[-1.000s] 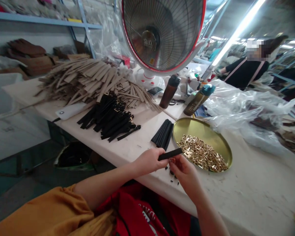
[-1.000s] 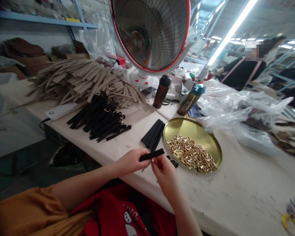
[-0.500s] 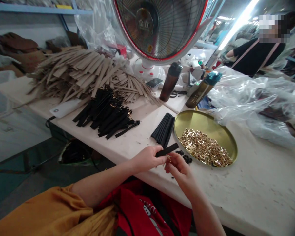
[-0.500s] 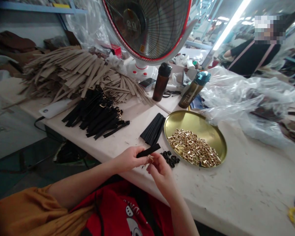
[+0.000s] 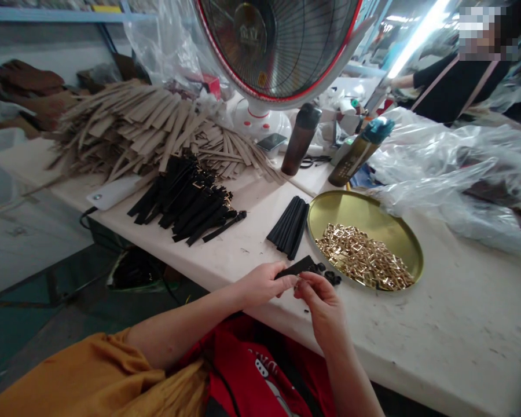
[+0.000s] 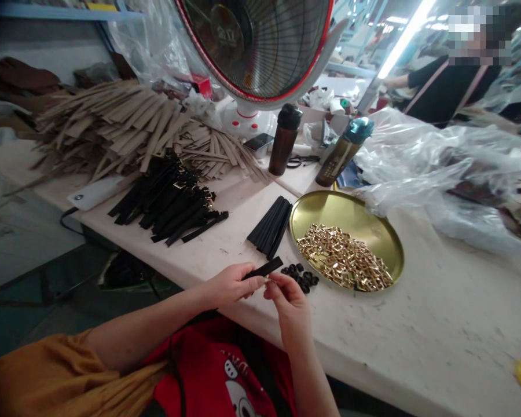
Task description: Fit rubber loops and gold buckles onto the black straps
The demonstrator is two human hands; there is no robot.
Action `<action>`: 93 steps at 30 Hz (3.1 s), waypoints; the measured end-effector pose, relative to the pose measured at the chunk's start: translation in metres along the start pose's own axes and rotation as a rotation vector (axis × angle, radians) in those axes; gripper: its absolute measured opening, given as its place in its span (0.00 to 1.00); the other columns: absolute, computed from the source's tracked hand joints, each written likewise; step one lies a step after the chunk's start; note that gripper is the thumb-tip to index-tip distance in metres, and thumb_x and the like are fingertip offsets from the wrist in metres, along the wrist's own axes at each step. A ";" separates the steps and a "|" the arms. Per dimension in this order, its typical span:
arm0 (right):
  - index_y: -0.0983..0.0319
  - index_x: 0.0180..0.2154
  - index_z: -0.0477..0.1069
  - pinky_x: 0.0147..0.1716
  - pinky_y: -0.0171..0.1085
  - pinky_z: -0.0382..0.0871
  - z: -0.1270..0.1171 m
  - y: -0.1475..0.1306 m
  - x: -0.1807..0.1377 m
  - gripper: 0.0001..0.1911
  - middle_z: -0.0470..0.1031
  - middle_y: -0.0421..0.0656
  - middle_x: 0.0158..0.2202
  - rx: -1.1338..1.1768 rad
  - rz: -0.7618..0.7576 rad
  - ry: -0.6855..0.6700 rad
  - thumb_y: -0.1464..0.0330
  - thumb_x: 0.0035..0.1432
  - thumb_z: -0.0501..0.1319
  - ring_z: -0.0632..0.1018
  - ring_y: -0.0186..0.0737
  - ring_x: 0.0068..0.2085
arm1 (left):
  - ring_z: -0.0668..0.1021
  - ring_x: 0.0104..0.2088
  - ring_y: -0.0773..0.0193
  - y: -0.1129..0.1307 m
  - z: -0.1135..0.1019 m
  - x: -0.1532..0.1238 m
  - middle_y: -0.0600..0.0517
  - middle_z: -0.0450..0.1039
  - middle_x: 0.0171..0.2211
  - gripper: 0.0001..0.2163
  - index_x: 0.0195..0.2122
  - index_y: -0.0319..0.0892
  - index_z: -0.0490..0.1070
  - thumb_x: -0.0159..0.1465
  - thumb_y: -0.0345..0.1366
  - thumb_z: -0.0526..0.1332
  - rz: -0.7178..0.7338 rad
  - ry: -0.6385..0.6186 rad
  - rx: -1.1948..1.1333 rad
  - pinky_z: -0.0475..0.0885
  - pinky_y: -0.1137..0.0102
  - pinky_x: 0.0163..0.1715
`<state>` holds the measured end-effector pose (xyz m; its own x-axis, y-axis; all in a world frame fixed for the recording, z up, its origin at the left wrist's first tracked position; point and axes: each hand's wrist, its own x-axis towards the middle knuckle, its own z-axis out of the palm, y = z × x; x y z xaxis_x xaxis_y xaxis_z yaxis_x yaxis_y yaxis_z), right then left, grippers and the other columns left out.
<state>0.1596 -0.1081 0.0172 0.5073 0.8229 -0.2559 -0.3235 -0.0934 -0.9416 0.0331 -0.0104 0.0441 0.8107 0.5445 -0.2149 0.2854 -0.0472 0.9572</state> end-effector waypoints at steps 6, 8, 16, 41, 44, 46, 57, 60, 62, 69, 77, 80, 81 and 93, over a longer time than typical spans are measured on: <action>0.58 0.32 0.73 0.28 0.25 0.71 0.002 -0.008 -0.003 0.17 0.73 0.34 0.28 0.466 0.188 0.116 0.70 0.35 0.71 0.72 0.24 0.25 | 0.65 0.23 0.72 0.004 -0.006 -0.015 0.57 0.63 0.21 0.14 0.35 0.39 0.68 0.62 0.42 0.48 0.006 -0.040 0.159 0.59 0.77 0.23; 0.58 0.32 0.72 0.27 0.25 0.71 0.007 -0.006 -0.008 0.17 0.73 0.34 0.28 0.475 0.222 0.096 0.70 0.35 0.71 0.72 0.25 0.24 | 0.68 0.26 0.70 0.007 -0.005 -0.020 0.56 0.67 0.25 0.13 0.36 0.40 0.69 0.62 0.41 0.49 0.045 -0.071 0.241 0.60 0.77 0.26; 0.61 0.30 0.68 0.29 0.31 0.66 0.022 0.010 -0.036 0.09 0.71 0.36 0.26 0.086 -0.001 0.028 0.64 0.48 0.64 0.70 0.30 0.27 | 0.66 0.23 0.72 0.005 0.011 -0.026 0.56 0.65 0.24 0.06 0.34 0.39 0.63 0.58 0.36 0.52 -0.031 -0.077 -0.049 0.60 0.77 0.24; 0.61 0.28 0.65 0.28 0.35 0.63 -0.009 0.022 -0.026 0.11 0.65 0.36 0.22 -0.016 0.114 -0.022 0.60 0.51 0.60 0.67 0.33 0.25 | 0.66 0.23 0.72 0.004 0.019 -0.017 0.55 0.71 0.26 0.08 0.31 0.39 0.64 0.58 0.39 0.52 -0.123 -0.189 -0.026 0.60 0.76 0.25; 0.61 0.29 0.65 0.29 0.36 0.62 -0.008 0.021 -0.027 0.10 0.65 0.37 0.23 -0.060 0.097 -0.030 0.61 0.52 0.60 0.67 0.33 0.25 | 0.63 0.19 0.73 0.002 0.018 -0.013 0.55 0.69 0.24 0.08 0.31 0.40 0.63 0.58 0.39 0.51 -0.188 -0.206 -0.060 0.58 0.76 0.21; 0.61 0.30 0.66 0.32 0.37 0.62 -0.006 0.019 -0.029 0.09 0.67 0.39 0.27 -0.274 -0.071 0.041 0.61 0.52 0.60 0.68 0.36 0.29 | 0.64 0.20 0.72 0.001 0.019 -0.011 0.55 0.69 0.24 0.08 0.30 0.40 0.63 0.58 0.38 0.51 -0.172 -0.173 0.004 0.58 0.76 0.21; 0.60 0.28 0.65 0.28 0.35 0.63 -0.009 0.015 -0.027 0.10 0.67 0.36 0.25 0.038 0.110 -0.056 0.63 0.48 0.63 0.68 0.33 0.26 | 0.69 0.24 0.70 0.014 0.018 -0.022 0.57 0.68 0.22 0.08 0.28 0.40 0.63 0.57 0.40 0.55 -0.087 -0.173 0.062 0.61 0.76 0.25; 0.60 0.28 0.64 0.28 0.33 0.62 -0.004 0.012 -0.032 0.09 0.66 0.35 0.24 0.031 0.064 -0.049 0.63 0.48 0.63 0.67 0.32 0.26 | 0.66 0.20 0.71 0.010 0.016 -0.024 0.58 0.64 0.18 0.11 0.27 0.40 0.61 0.56 0.43 0.56 -0.107 -0.174 -0.016 0.59 0.77 0.21; 0.60 0.29 0.65 0.29 0.33 0.62 0.000 0.009 -0.037 0.09 0.66 0.35 0.25 -0.113 -0.062 0.014 0.64 0.48 0.63 0.67 0.33 0.28 | 0.63 0.18 0.72 0.006 0.016 -0.024 0.59 0.61 0.16 0.14 0.25 0.40 0.59 0.56 0.46 0.56 -0.113 -0.146 -0.049 0.57 0.77 0.18; 0.60 0.26 0.66 0.27 0.34 0.61 0.004 0.006 -0.058 0.13 0.66 0.37 0.22 -0.412 -0.233 -0.033 0.61 0.58 0.52 0.67 0.35 0.26 | 0.66 0.20 0.71 0.005 0.016 -0.031 0.58 0.66 0.22 0.15 0.38 0.40 0.61 0.54 0.43 0.58 -0.103 -0.160 -0.104 0.60 0.77 0.20; 0.62 0.38 0.68 0.32 0.40 0.63 -0.067 0.006 -0.020 0.14 0.70 0.44 0.31 -0.781 -0.313 0.222 0.59 0.54 0.55 0.71 0.41 0.31 | 0.65 0.21 0.71 -0.006 0.003 -0.023 0.58 0.63 0.18 0.12 0.30 0.40 0.65 0.59 0.44 0.51 -0.085 0.011 0.109 0.59 0.76 0.23; 0.62 0.35 0.70 0.31 0.39 0.63 -0.082 -0.002 0.008 0.13 0.69 0.44 0.32 -1.040 -0.391 0.192 0.61 0.56 0.54 0.71 0.40 0.30 | 0.64 0.20 0.71 -0.011 0.005 -0.013 0.59 0.62 0.17 0.12 0.30 0.40 0.64 0.59 0.44 0.51 -0.106 0.001 0.059 0.58 0.76 0.23; 0.62 0.34 0.71 0.31 0.38 0.63 -0.081 -0.004 0.016 0.12 0.70 0.44 0.32 -1.147 -0.412 0.151 0.61 0.56 0.53 0.71 0.39 0.30 | 0.64 0.21 0.71 -0.012 0.007 -0.010 0.59 0.61 0.17 0.12 0.30 0.40 0.64 0.59 0.44 0.51 -0.109 -0.007 0.044 0.59 0.76 0.24; 0.60 0.26 0.68 0.27 0.38 0.59 -0.064 -0.016 0.051 0.05 0.69 0.44 0.29 -1.477 -0.455 0.054 0.68 0.52 0.57 0.70 0.40 0.29 | 0.65 0.21 0.71 -0.015 0.007 0.002 0.58 0.62 0.19 0.12 0.31 0.39 0.65 0.59 0.44 0.52 -0.142 -0.021 0.045 0.59 0.76 0.23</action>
<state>0.2412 -0.1006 0.0053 0.3786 0.9169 0.1262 0.8951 -0.3280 -0.3022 0.0346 -0.0145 0.0282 0.7712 0.5304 -0.3521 0.4202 -0.0087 0.9074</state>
